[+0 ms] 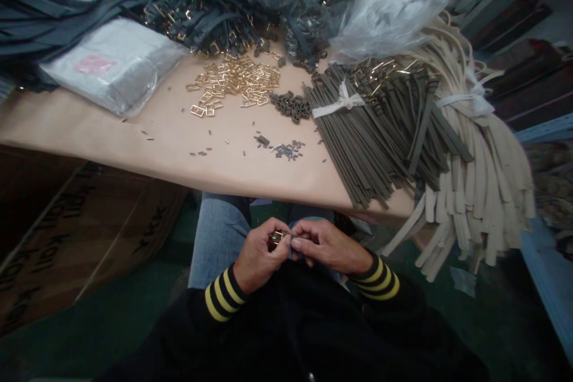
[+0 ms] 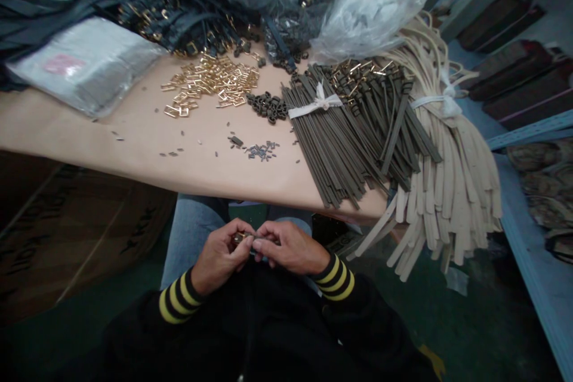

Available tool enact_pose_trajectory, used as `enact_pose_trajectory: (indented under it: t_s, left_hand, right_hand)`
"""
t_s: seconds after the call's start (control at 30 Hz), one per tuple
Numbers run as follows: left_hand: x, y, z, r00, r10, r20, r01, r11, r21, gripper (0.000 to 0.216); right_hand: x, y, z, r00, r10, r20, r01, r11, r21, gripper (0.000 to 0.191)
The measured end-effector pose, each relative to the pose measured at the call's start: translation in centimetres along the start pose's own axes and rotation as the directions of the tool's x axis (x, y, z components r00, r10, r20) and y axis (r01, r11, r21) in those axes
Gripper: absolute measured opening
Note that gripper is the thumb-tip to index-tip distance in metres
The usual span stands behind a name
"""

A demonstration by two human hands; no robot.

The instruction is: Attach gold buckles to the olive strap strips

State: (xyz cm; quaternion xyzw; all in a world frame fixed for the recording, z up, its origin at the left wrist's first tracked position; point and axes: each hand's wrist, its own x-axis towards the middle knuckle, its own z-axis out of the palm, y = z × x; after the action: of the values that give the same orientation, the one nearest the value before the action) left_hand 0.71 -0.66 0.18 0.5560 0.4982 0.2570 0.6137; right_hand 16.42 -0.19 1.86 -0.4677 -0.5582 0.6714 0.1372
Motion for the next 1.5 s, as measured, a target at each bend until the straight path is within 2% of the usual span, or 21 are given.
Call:
enact_pose_trajectory:
  t_s: [0.1,0.2,0.3,0.37,0.43,0.5,0.6,0.8,0.9,1.0,1.13,1.3,1.5]
  left_hand:
    - [0.1,-0.1,0.1,1.000,-0.010,-0.021,0.010,1.000,0.009,0.011]
    - [0.3,-0.2,-0.3,1.000,-0.010,-0.024,0.011,0.998,0.058,0.011]
    - [0.6,-0.3,-0.8,0.994,-0.080,0.076,0.078,0.997,0.027,0.014]
    - [0.7,-0.2,-1.0,0.984,-0.119,0.136,0.126,0.991,-0.040,0.017]
    - [0.7,-0.2,-1.1,0.980,-0.121,0.159,0.138,0.985,-0.103,0.018]
    - [0.6,-0.1,-1.1,0.982,-0.114,0.153,0.136,0.980,-0.142,0.019]
    - [0.5,-0.1,-1.0,0.986,-0.108,0.124,0.126,0.981,-0.147,0.017]
    - [0.3,0.0,-0.9,0.995,-0.031,0.099,0.038,0.996,-0.075,0.010]
    - [0.3,0.1,-1.0,0.996,-0.019,0.090,0.024,0.998,-0.058,0.009]
    - [0.3,0.2,-1.1,0.997,0.004,0.083,-0.004,1.000,-0.009,0.008]
    - [0.3,0.2,-1.1,0.995,0.065,0.080,-0.073,0.992,0.107,0.006]
    - [0.1,0.1,-1.2,0.985,0.106,0.134,-0.130,0.975,0.181,0.006]
    - [0.1,0.4,-1.2,0.963,0.218,0.159,-0.253,0.935,0.249,0.008]
  right_hand:
    - [0.1,-0.3,0.1,1.000,0.002,-0.022,-0.002,1.000,-0.024,0.013]
    - [0.2,-0.2,0.5,0.991,-0.039,-0.129,0.014,0.982,-0.187,0.012]
    - [0.0,0.0,0.9,0.972,-0.112,-0.206,0.024,0.921,-0.388,0.011]
    - [-0.2,0.1,0.9,0.968,-0.127,-0.218,0.021,0.902,-0.431,0.010]
    - [-0.4,0.2,0.8,0.976,-0.094,-0.195,0.015,0.929,-0.370,0.010]
    - [-0.6,0.3,0.6,0.990,-0.036,-0.140,0.002,0.971,-0.238,0.011]
    - [-0.7,0.5,0.2,0.997,0.015,-0.072,-0.020,0.997,-0.081,0.010]
    - [-1.0,0.2,-0.4,1.000,-0.025,-0.008,0.024,0.996,-0.087,0.017]
    - [-1.4,0.3,-0.9,0.998,0.029,0.051,-0.023,0.993,-0.117,0.015]
    - [-1.6,0.4,-1.0,0.994,0.056,0.099,-0.040,0.987,-0.154,0.021]
    - [-1.4,0.2,-0.5,0.997,0.039,0.065,-0.031,0.992,-0.124,0.019]
    - [-1.1,0.2,0.0,0.999,-0.030,-0.029,0.022,0.974,-0.224,0.023]
    - [-0.9,1.0,0.6,0.997,0.011,-0.074,-0.017,0.997,-0.078,0.029]
